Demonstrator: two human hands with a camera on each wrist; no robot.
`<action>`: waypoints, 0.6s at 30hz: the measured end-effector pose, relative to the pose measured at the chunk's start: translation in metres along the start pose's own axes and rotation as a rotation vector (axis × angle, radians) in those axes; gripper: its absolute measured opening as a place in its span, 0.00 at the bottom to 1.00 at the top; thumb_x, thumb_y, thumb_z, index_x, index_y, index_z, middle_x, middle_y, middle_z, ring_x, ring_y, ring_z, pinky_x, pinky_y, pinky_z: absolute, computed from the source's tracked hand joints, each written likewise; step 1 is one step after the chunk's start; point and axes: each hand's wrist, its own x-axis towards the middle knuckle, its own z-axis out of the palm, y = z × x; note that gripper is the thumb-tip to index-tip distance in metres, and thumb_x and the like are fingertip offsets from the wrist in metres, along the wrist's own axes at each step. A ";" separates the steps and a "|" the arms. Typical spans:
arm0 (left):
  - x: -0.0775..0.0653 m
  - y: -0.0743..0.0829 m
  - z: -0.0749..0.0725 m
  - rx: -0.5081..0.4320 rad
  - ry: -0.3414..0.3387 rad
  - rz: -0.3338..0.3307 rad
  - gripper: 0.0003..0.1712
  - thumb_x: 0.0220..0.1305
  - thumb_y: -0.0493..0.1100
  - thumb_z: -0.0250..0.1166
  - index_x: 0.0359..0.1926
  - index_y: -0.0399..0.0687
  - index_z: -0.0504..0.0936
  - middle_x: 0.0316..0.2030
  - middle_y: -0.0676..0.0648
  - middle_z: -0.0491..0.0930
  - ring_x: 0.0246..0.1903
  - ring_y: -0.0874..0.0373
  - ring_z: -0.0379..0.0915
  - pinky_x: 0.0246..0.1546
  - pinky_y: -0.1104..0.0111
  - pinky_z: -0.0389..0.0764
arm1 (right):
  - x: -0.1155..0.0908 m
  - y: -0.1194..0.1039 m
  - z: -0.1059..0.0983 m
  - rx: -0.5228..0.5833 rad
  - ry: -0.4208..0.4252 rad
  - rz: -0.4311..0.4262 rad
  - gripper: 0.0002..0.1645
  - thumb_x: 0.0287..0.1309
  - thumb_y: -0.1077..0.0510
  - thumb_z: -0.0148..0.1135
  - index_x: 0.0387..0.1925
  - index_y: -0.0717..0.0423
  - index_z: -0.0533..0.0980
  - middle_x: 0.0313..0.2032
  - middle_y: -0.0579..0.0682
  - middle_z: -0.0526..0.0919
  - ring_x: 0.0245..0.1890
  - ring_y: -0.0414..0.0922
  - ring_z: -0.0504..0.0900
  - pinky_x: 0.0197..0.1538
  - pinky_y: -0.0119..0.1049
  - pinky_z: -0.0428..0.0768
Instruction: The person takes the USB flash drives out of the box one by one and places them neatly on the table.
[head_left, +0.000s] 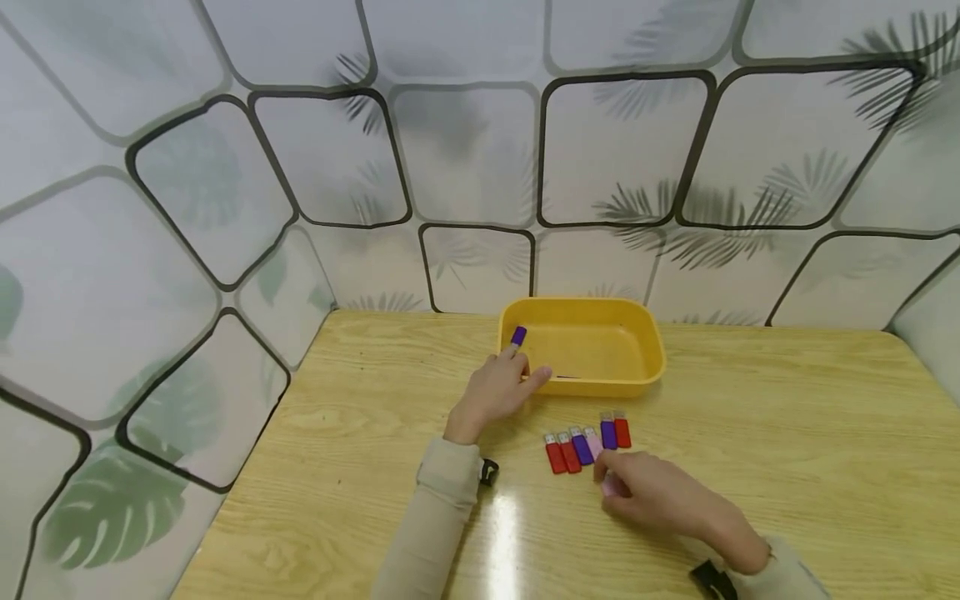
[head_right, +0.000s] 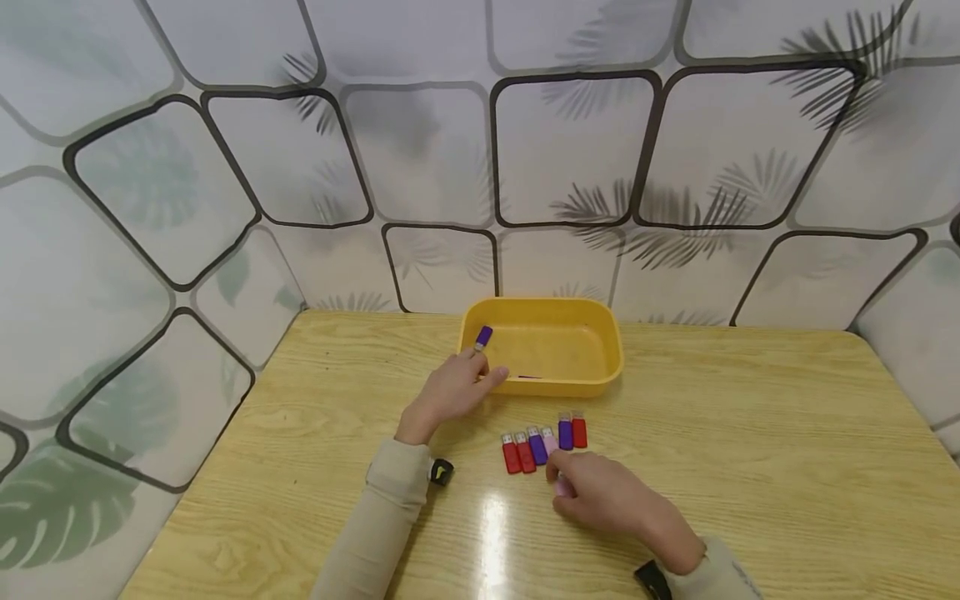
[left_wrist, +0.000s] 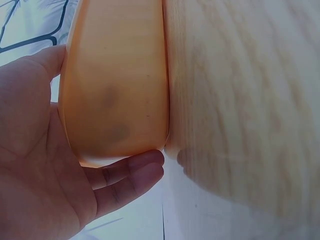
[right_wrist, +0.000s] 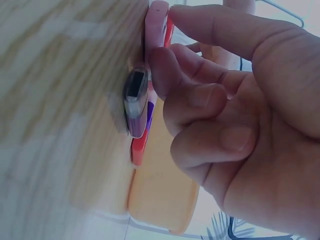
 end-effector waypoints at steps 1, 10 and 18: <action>0.000 -0.001 -0.001 0.004 0.001 -0.002 0.32 0.74 0.68 0.45 0.40 0.47 0.78 0.54 0.43 0.78 0.41 0.47 0.74 0.33 0.61 0.73 | 0.001 -0.001 0.000 0.015 0.000 -0.005 0.06 0.63 0.59 0.62 0.41 0.48 0.76 0.26 0.36 0.75 0.25 0.33 0.71 0.29 0.30 0.72; 0.005 -0.009 -0.011 0.037 0.016 -0.011 0.34 0.73 0.69 0.43 0.41 0.45 0.78 0.51 0.44 0.78 0.41 0.48 0.74 0.34 0.61 0.74 | 0.019 -0.006 -0.030 0.072 0.145 -0.117 0.03 0.66 0.59 0.62 0.40 0.53 0.77 0.27 0.38 0.79 0.23 0.32 0.73 0.28 0.30 0.74; 0.010 -0.015 -0.015 0.048 0.017 -0.014 0.31 0.73 0.69 0.44 0.36 0.48 0.76 0.38 0.49 0.75 0.35 0.53 0.70 0.29 0.65 0.71 | 0.110 -0.022 -0.079 -0.040 0.327 -0.111 0.07 0.64 0.63 0.60 0.42 0.61 0.78 0.33 0.51 0.81 0.26 0.42 0.74 0.31 0.37 0.76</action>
